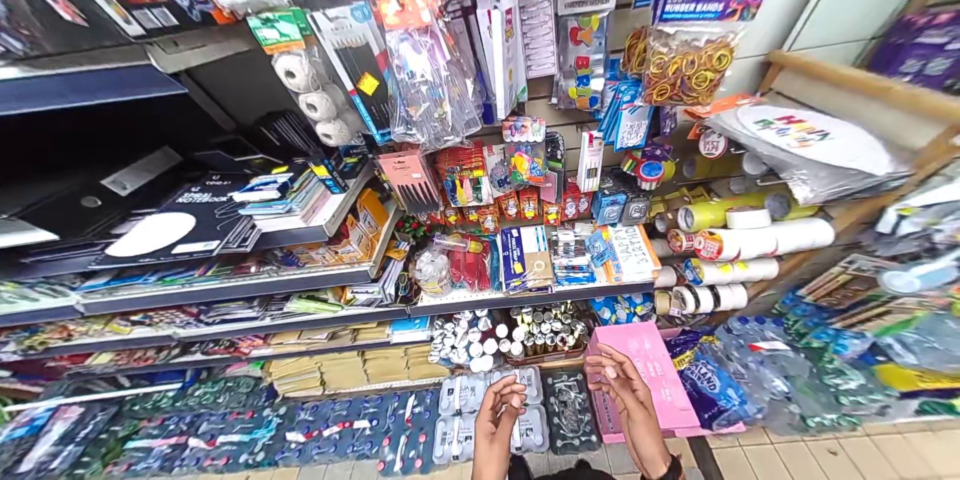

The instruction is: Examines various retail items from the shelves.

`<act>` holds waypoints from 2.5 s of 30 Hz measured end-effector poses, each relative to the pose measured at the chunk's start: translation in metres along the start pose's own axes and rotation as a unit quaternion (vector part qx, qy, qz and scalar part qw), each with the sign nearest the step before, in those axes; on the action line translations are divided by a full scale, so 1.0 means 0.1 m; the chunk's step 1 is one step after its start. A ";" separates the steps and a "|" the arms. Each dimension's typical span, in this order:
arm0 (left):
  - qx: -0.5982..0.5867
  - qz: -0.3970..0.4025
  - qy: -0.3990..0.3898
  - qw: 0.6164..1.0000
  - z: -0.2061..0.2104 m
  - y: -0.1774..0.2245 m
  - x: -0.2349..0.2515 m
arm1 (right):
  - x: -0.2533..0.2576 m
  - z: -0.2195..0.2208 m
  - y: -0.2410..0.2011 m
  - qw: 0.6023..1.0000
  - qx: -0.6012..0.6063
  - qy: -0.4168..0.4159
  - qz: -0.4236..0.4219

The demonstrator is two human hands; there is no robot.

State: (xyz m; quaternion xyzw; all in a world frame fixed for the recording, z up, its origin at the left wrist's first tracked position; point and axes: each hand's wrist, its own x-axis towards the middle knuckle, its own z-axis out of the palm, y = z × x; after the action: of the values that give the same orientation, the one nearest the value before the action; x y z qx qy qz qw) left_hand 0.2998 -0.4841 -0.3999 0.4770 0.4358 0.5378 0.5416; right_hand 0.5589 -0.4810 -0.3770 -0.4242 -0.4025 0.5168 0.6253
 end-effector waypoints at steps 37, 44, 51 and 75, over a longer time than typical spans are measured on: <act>0.167 0.239 0.069 0.954 1.32 2.93 5.67 | -0.45 -0.53 -0.05 0.983 -0.007 0.183 -0.025; 0.096 0.291 0.009 0.952 1.18 2.86 5.67 | -0.33 -0.49 -0.15 0.979 -0.023 0.201 0.005; 0.009 0.290 -0.054 0.956 1.01 2.99 4.82 | -0.18 -0.32 0.02 0.993 -0.022 0.112 0.009; -0.070 0.181 -0.114 0.974 0.59 2.08 2.21 | 0.41 0.23 -0.28 0.994 -0.039 -0.055 -0.091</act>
State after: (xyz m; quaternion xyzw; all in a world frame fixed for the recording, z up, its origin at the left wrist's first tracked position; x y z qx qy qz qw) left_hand 0.3323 -0.2731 -0.1761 0.5670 0.2392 0.5985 0.5130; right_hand 0.5522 -0.4411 -0.3404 -0.3808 -0.4934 0.4641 0.6294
